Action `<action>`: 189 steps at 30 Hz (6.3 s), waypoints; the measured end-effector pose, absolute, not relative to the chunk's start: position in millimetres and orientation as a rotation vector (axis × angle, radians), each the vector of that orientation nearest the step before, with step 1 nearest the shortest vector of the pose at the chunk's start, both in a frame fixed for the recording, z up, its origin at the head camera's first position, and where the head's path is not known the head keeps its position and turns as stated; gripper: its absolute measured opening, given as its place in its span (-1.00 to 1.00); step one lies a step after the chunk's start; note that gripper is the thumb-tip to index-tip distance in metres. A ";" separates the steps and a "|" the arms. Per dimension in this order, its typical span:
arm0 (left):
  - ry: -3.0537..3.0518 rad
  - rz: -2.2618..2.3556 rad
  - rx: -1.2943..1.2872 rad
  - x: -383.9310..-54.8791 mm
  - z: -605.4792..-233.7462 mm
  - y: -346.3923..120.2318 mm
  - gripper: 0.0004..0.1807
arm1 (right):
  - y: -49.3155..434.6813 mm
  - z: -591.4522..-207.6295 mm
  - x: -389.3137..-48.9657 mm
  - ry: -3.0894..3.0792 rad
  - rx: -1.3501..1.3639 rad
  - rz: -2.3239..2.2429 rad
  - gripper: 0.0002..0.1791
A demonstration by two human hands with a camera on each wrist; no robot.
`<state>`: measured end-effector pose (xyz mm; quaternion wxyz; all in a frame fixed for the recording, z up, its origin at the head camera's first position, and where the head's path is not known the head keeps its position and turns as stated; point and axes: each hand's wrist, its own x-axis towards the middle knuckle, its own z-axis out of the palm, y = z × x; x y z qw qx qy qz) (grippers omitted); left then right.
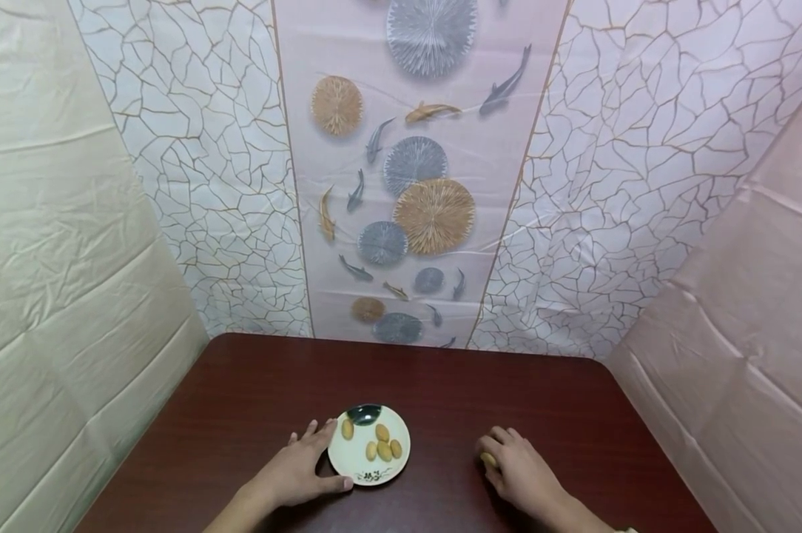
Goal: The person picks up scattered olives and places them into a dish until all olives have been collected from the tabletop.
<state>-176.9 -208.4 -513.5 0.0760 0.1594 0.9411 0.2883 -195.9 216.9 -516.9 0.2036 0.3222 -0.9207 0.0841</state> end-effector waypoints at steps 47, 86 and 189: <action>2.802 0.835 0.437 -178.1 -516.1 -208.2 0.30 | 122.0 -500.0 -197.1 -2.385 1.238 0.566 -0.54; 2.809 0.836 0.440 -177.6 -515.9 -206.8 0.28 | 83.3 -504.9 -196.0 -2.345 1.459 0.541 -0.64; 2.810 0.864 0.470 -177.7 -512.8 -208.5 0.27 | 245.2 -520.3 -186.4 -2.546 0.957 0.267 -0.54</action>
